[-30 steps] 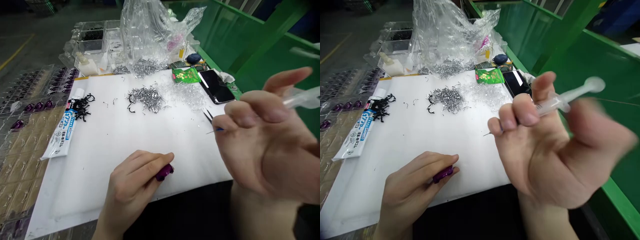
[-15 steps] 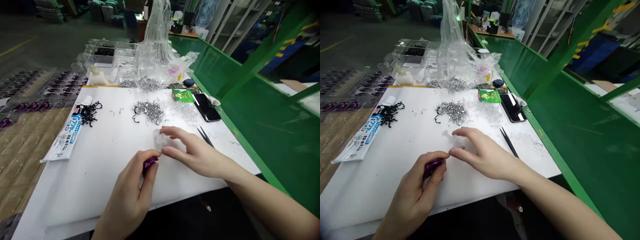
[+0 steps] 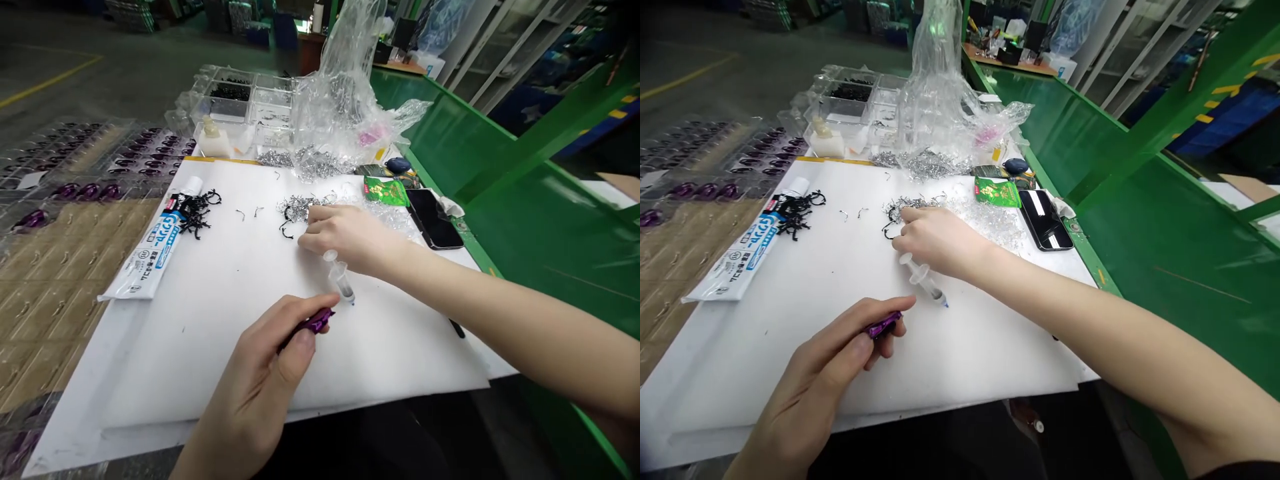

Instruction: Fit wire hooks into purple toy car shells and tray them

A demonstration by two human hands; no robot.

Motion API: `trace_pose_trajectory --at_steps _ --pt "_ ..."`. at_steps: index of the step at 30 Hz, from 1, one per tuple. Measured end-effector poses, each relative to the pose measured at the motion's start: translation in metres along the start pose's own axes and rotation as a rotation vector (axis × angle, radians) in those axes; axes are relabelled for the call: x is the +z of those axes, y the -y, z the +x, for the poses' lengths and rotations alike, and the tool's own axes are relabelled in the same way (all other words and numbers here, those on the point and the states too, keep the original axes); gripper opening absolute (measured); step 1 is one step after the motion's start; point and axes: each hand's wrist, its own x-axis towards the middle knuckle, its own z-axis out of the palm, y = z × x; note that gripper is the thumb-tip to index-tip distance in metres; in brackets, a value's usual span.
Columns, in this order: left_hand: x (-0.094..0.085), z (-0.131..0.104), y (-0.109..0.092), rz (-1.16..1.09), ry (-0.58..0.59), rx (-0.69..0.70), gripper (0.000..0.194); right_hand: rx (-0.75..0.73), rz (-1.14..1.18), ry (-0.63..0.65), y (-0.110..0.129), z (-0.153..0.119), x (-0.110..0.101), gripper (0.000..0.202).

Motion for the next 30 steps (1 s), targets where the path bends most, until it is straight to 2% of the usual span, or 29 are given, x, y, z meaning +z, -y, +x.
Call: trace_pose_trajectory --at_steps 3,5,7,9,11,14,16,19,22,23,25,28,30 --pt "0.001 0.0 0.0 -0.089 -0.089 -0.052 0.029 0.049 0.023 -0.08 -0.003 -0.006 0.002 0.025" --pt "0.002 0.0 0.001 -0.152 -0.154 -0.115 0.03 0.125 0.049 -0.187 -0.006 -0.016 0.002 0.026" --pt "0.003 0.001 0.003 -0.191 -0.164 -0.138 0.032 0.237 0.171 -0.389 -0.004 -0.034 0.0 0.03" --pt "0.003 0.002 0.004 -0.213 -0.14 -0.122 0.033 0.348 0.394 -0.616 0.008 -0.059 -0.002 0.025" --pt "0.003 0.004 0.004 -0.222 -0.12 -0.117 0.033 0.424 0.597 -0.723 0.027 -0.083 -0.002 0.02" --pt "0.002 0.005 0.003 -0.224 -0.096 -0.134 0.033 0.484 0.793 -0.731 0.061 -0.109 0.007 0.02" --pt "0.001 0.005 0.001 -0.209 -0.073 -0.133 0.026 0.452 0.848 -0.771 0.077 -0.117 0.014 0.025" --pt "-0.002 0.004 -0.003 -0.156 -0.028 -0.117 0.019 0.271 0.738 -0.837 0.088 -0.12 0.019 0.03" --pt "-0.003 0.003 -0.006 -0.123 -0.019 -0.105 0.02 0.12 0.623 -0.804 0.091 -0.12 0.014 0.03" --pt "-0.003 0.003 -0.007 -0.12 -0.028 -0.1 0.021 0.134 0.633 -0.796 0.091 -0.119 0.012 0.03" --pt "-0.001 0.002 -0.007 -0.123 -0.053 -0.097 0.025 0.269 0.757 -0.781 0.093 -0.118 0.008 0.029" --pt "0.002 0.002 -0.004 -0.149 -0.122 -0.105 0.041 0.518 1.128 -0.752 0.096 -0.114 0.01 0.031" --pt "0.004 0.002 -0.002 -0.152 -0.154 -0.095 0.045 0.578 1.337 -0.755 0.099 -0.111 0.016 0.033"
